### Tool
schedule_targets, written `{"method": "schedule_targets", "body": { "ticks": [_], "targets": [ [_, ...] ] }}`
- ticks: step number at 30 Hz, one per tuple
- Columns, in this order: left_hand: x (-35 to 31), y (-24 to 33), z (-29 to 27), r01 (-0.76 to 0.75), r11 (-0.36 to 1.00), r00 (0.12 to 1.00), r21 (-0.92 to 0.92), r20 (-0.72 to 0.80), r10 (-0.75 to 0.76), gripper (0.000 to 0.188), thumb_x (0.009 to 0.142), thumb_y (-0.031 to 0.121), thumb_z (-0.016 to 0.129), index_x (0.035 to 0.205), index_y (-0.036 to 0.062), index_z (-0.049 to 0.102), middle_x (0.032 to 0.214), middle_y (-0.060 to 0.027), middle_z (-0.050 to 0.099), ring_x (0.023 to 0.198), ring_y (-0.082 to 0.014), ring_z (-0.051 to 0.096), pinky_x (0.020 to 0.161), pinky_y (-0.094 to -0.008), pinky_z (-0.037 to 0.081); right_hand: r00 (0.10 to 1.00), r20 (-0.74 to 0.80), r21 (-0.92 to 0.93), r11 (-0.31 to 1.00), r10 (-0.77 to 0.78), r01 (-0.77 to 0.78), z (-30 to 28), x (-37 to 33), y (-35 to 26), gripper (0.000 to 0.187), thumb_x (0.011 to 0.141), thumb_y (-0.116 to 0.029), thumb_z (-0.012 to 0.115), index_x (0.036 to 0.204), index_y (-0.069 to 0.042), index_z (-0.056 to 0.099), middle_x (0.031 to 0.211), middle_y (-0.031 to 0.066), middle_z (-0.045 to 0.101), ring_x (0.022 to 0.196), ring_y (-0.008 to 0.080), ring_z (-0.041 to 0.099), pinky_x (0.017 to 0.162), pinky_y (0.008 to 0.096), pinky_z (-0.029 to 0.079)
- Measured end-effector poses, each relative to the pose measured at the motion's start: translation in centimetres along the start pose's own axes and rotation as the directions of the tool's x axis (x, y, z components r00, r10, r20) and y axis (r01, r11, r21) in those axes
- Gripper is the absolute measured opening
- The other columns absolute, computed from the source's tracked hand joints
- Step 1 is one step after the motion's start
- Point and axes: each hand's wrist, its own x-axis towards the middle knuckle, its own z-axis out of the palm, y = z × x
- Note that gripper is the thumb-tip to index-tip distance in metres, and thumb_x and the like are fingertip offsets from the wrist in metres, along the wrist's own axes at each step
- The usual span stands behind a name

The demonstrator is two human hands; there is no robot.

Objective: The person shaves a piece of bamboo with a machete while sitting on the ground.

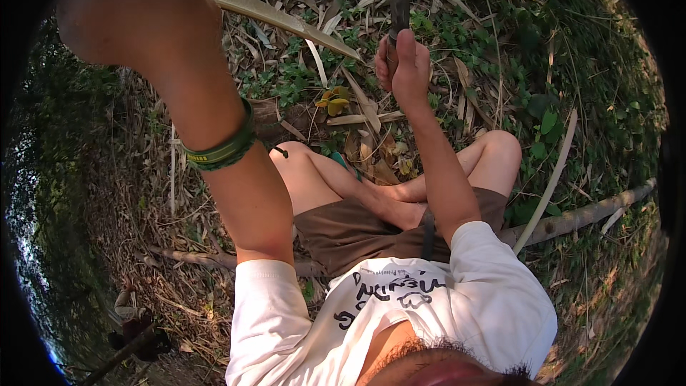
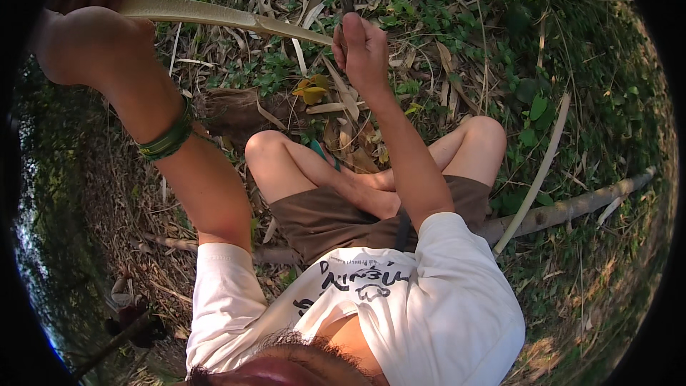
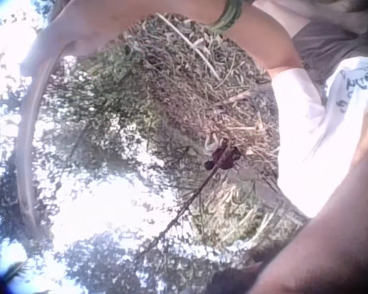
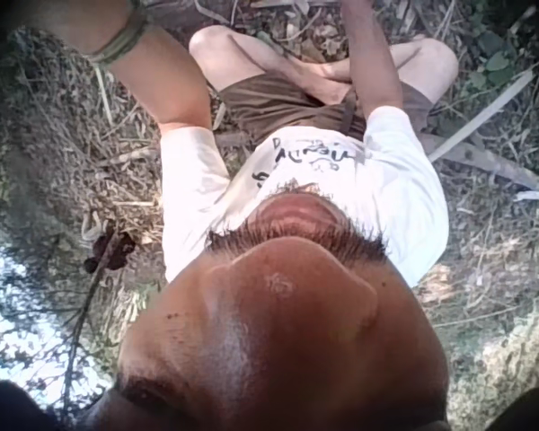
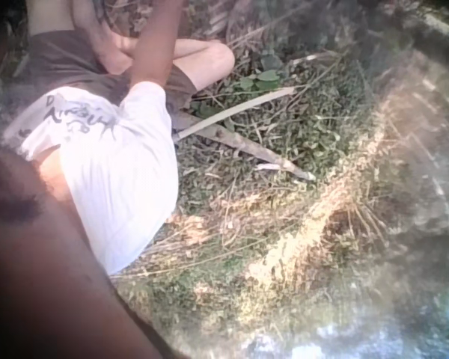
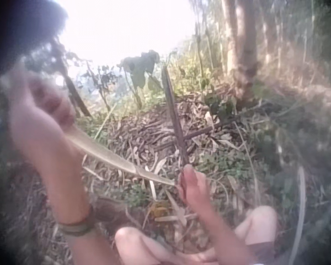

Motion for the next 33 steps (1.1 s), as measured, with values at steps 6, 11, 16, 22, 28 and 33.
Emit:
{"method": "schedule_targets", "body": {
  "ticks": [6,11,16,22,28,33],
  "targets": [
    [-1.8,-0.4,2.6,0.121,0.979,0.991,-0.162,0.073,-0.110,0.037,0.103,0.035,0.043,0.083,0.0046,0.040,0.062,-0.0058,0.042,0.050,-0.0125,0.038,0.047,-0.0288,0.034,0.703,-0.365,-0.544,0.474,0.610,-0.693,-9.6,-5.8,18.6,0.071,0.099,-0.065,0.044,0.063,-0.004,0.052,0.055,0.0053,0.052,0.045,0.0189,0.049,0.047,0.0367,0.041],
    [-2.0,-0.9,1.8,0.076,0.995,0.996,-0.067,0.047,-0.073,0.036,0.103,0.034,0.042,0.081,0.0074,0.036,0.061,-0.0034,0.036,0.050,-0.0117,0.033,0.048,-0.0300,0.029,0.645,-0.215,-0.302,0.578,0.733,-0.758,-8.9,-2.6,13.6,0.071,0.098,-0.067,0.044,0.063,-0.006,0.049,0.054,0.0032,0.049,0.046,0.0154,0.050,0.047,0.0331,0.043],
    [-1.0,0.4,0.0,0.038,0.999,0.997,-0.002,-0.061,-0.038,0.033,0.102,0.030,0.039,0.079,0.0056,0.038,0.062,-0.0054,0.042,0.051,-0.0137,0.038,0.048,-0.0315,0.032,0.949,0.027,-0.095,0.946,0.315,-0.311,-1.1,-0.6,1.1,0.067,0.098,-0.065,0.047,0.068,-0.005,0.051,0.054,0.0009,0.048,0.046,0.0095,0.046,0.046,0.0270,0.039],
    [-0.4,-0.5,1.9,0.053,0.998,0.997,-0.018,0.065,-0.052,0.035,0.102,0.030,0.039,0.079,0.0037,0.040,0.065,-0.0088,0.048,0.052,-0.0160,0.042,0.049,-0.0317,0.036,0.964,-0.173,-0.620,0.738,0.201,-0.265,-8.7,-6.3,18.8,0.069,0.097,-0.070,0.043,0.073,-0.006,0.052,0.058,0.0025,0.048,0.048,0.0128,0.046,0.047,0.0306,0.039],
    [-2.5,0.8,-1.8,0.122,0.991,0.991,-0.062,0.070,-0.117,0.034,0.104,0.033,0.040,0.083,0.0056,0.037,0.063,-0.0042,0.037,0.052,-0.0131,0.034,0.048,-0.0332,0.029,0.495,-0.188,-0.222,0.454,0.848,-0.863,-9.5,-5.5,16.9,0.069,0.098,-0.067,0.044,0.067,-0.006,0.052,0.061,0.0041,0.050,0.053,0.0166,0.048,0.055,0.0387,0.044],
    [-2.1,-0.8,0.2,0.086,0.994,0.995,-0.074,0.053,-0.082,0.038,0.105,0.035,0.041,0.083,0.0047,0.037,0.063,-0.0041,0.037,0.052,-0.0135,0.033,0.049,-0.0325,0.031,0.806,-0.138,-0.265,0.763,0.575,-0.590,-7.3,-0.7,8.2,0.068,0.097,-0.067,0.047,0.065,-0.007,0.050,0.053,-0.0001,0.046,0.044,0.0114,0.046,0.044,0.0288,0.039]
  ]
}}
